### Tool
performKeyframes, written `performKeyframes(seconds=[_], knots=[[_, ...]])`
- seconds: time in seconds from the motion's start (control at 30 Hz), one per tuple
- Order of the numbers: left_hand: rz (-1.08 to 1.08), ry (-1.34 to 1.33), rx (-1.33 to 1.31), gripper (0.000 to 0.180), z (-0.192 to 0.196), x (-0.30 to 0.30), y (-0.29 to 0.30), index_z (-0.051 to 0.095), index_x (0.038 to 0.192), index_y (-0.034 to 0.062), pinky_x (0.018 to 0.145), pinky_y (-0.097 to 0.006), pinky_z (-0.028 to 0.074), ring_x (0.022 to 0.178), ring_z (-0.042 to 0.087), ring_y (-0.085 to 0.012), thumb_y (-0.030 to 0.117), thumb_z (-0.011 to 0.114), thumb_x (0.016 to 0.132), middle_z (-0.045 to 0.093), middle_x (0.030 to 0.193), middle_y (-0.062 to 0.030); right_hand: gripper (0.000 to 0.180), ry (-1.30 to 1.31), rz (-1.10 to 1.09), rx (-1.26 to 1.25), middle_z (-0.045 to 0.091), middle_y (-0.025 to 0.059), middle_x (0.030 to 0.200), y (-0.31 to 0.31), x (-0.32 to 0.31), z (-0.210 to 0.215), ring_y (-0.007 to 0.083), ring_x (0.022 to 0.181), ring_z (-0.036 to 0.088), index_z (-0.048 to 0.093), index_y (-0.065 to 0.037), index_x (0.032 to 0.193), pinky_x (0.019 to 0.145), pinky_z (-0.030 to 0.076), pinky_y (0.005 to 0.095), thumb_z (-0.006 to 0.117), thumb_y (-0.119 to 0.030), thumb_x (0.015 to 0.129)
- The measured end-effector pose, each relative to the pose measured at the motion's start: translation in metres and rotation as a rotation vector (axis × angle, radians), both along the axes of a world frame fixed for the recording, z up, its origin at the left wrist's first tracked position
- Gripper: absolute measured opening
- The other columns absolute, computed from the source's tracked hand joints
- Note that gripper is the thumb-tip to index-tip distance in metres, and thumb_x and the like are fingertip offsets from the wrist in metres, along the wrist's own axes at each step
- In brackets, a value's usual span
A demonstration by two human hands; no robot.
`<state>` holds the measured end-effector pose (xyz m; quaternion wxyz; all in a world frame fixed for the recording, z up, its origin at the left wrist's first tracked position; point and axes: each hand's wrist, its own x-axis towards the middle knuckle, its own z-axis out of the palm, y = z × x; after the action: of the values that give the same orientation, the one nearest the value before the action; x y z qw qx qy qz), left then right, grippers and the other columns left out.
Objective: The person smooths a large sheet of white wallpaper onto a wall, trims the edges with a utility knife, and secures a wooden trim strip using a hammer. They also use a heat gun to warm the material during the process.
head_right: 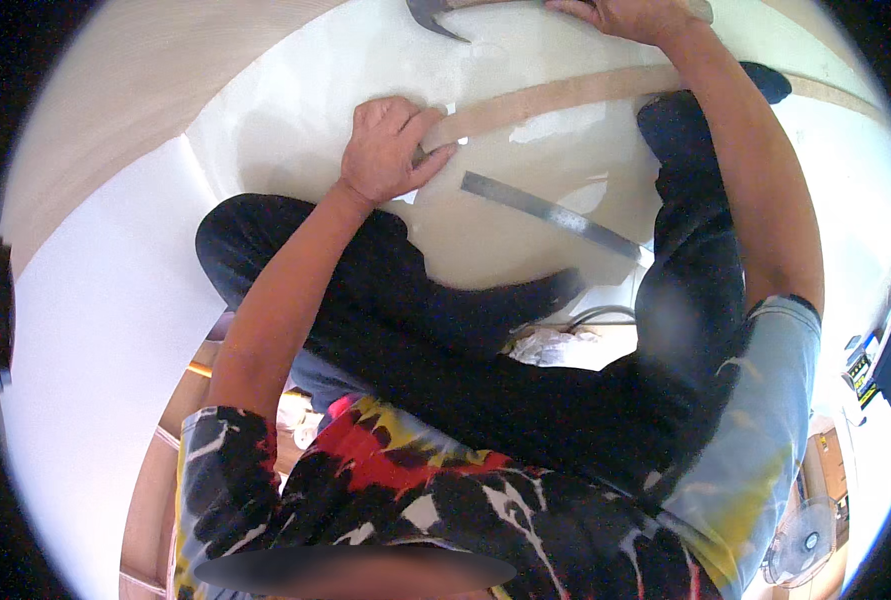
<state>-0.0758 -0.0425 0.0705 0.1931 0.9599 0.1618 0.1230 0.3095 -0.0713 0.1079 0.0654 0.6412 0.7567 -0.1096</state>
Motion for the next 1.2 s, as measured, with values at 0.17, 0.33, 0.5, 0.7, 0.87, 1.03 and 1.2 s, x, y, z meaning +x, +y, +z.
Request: performKeyframes(seconds=[0.17,0.33,0.5,0.7,0.87,1.03,1.2], knots=[[0.042,0.067,0.021,0.043,0.006,-0.007,0.002,0.071,0.112,0.0144,0.093,-0.045,0.04,0.105,0.055,-0.0269,0.046,0.076,0.084,0.06,0.102,-0.0058,0.048,0.088,0.058,0.057,0.069,0.018,0.083,-0.021,-0.031,-0.001,0.04,0.073,0.07,0.059,-0.005,0.095,0.065,0.057,0.0493,0.064,-0.052,0.096],[0.051,0.017,0.009,0.043,-0.002,0.002,0.004,0.071,0.11,0.0148,0.091,-0.045,0.039,0.103,0.054,-0.0281,0.046,0.078,0.081,0.059,0.101,-0.0062,0.049,0.019,-0.037,0.095,0.069,0.0181,0.082,-0.003,-0.02,-0.011,0.0402,0.076,0.071,0.059,-0.004,0.095,0.067,0.057,0.0484,0.065,-0.052,0.095],[0.091,0.035,0.003,0.042,0.0,-0.004,0.002,0.071,0.11,0.0149,0.091,-0.044,0.039,0.101,0.055,-0.0286,0.043,0.081,0.08,0.059,0.1,-0.0062,0.051,0.12,-0.024,0.043,0.07,0.0188,0.086,-0.016,-0.048,-0.005,0.0396,0.081,0.072,0.061,-0.003,0.099,0.073,0.058,0.051,0.061,-0.054,0.097],[0.073,-0.014,0.001,0.042,-0.003,0.004,-0.002,0.071,0.109,0.0141,0.093,-0.043,0.039,0.101,0.057,-0.028,0.04,0.083,0.078,0.06,0.098,-0.0059,0.047,-0.04,-0.08,0.079,0.069,0.0201,0.087,-0.005,-0.018,-0.003,0.0406,0.083,0.071,0.061,-0.003,0.1,0.074,0.057,0.0512,0.063,-0.05,0.097],[0.11,0.042,0.009,0.042,0.004,-0.003,0.002,0.07,0.11,0.0139,0.093,-0.043,0.039,0.102,0.057,-0.0281,0.039,0.083,0.078,0.06,0.099,-0.0064,0.048,0.127,0.072,0.019,0.069,0.0204,0.088,-0.009,-0.022,-0.008,0.042,0.084,0.07,0.059,-0.003,0.098,0.074,0.056,0.0511,0.064,-0.051,0.096],[0.105,0.015,-0.004,0.043,0.001,0.005,0.001,0.07,0.111,0.0127,0.093,-0.044,0.039,0.102,0.057,-0.0286,0.038,0.083,0.078,0.06,0.1,-0.0072,0.047,-0.018,0.039,0.113,0.067,0.0189,0.089,-0.004,0.02,-0.009,0.0416,0.082,0.069,0.059,-0.004,0.098,0.074,0.056,0.0502,0.065,-0.05,0.095],[0.129,0.058,0.017,0.043,0.006,-0.005,-0.002,0.07,0.112,0.0116,0.094,-0.045,0.039,0.103,0.056,-0.029,0.037,0.083,0.079,0.06,0.102,-0.0082,0.047,0.1,0.084,0.079,0.066,0.0174,0.085,-0.011,-0.006,-0.014,0.0409,0.078,0.069,0.058,-0.004,0.096,0.07,0.056,0.0498,0.066,-0.05,0.094]])
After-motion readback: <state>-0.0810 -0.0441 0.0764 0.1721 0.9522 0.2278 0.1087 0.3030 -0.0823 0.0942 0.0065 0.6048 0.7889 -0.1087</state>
